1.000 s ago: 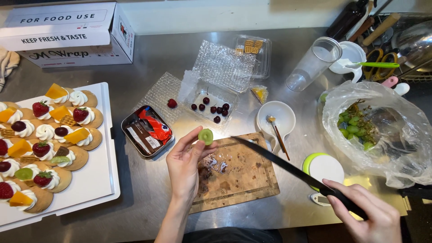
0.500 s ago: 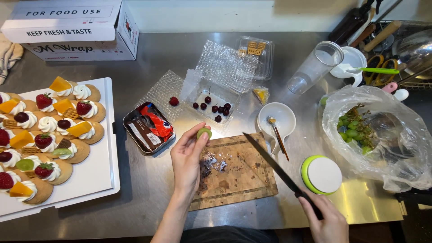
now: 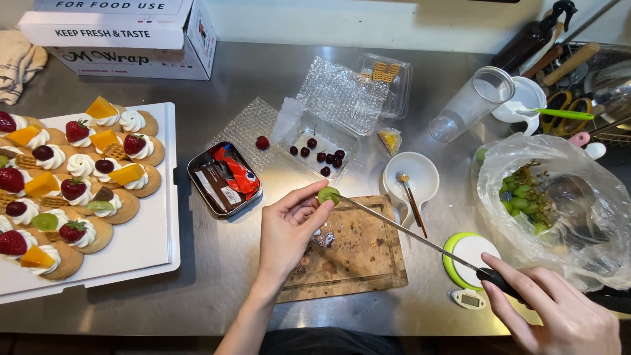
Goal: Decorating small cream-topped pastries with cut fruit like strawberries and grapes
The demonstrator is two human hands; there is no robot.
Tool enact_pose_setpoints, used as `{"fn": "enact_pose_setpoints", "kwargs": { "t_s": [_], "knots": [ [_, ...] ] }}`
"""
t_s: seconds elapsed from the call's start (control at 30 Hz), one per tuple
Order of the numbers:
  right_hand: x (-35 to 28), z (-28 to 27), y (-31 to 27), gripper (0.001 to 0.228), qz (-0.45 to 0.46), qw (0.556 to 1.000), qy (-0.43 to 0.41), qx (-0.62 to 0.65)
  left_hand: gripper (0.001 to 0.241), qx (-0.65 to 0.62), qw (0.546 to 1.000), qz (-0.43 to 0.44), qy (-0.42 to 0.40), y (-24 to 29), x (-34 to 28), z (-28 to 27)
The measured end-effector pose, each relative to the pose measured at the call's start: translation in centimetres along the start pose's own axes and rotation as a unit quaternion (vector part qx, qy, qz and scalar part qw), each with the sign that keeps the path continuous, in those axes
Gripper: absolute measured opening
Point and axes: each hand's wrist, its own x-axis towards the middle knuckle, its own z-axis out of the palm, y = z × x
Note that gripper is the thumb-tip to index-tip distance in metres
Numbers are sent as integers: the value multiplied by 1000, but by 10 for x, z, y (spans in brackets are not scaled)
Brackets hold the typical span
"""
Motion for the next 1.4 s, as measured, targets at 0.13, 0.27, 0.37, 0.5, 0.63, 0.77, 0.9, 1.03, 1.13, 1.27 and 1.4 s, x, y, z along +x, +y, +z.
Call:
{"fn": "enact_pose_setpoints", "kwargs": {
  "t_s": [0.13,0.27,0.37,0.5,0.63,0.77,0.9,1.03,1.13,1.27,1.4],
  "knots": [
    [0,0,3,25,-48,998,22,-33,44,-17,1000,-16,18,-3,1,2],
    [-2,-2,2,31,-60,997,15,-48,44,-7,1000,-18,20,-2,2,4],
    [-3,-7,-3,43,-24,995,4,-97,44,22,999,25,24,-3,1,6],
    [2,-15,-11,44,-33,991,7,-131,41,100,989,105,26,1,-1,8],
    [3,-15,-11,48,-37,987,12,-157,40,106,989,96,20,2,2,6],
    [17,-23,-11,42,-17,988,-5,-156,40,57,997,52,-1,-7,9,-5],
    [28,-25,1,45,49,997,-60,3,43,-5,998,-6,-61,-8,11,-17],
    [28,-19,16,37,111,985,-81,106,45,-38,993,-38,-105,-9,12,-22],
    [26,-14,27,39,117,973,-115,160,43,-58,988,-18,-145,-12,12,-23],
    [15,-12,30,45,86,988,-91,90,43,-43,993,0,-112,-11,12,-19],
    [13,-19,12,47,2,999,-27,-33,44,2,999,21,-43,-9,11,-11]
  ]
}}
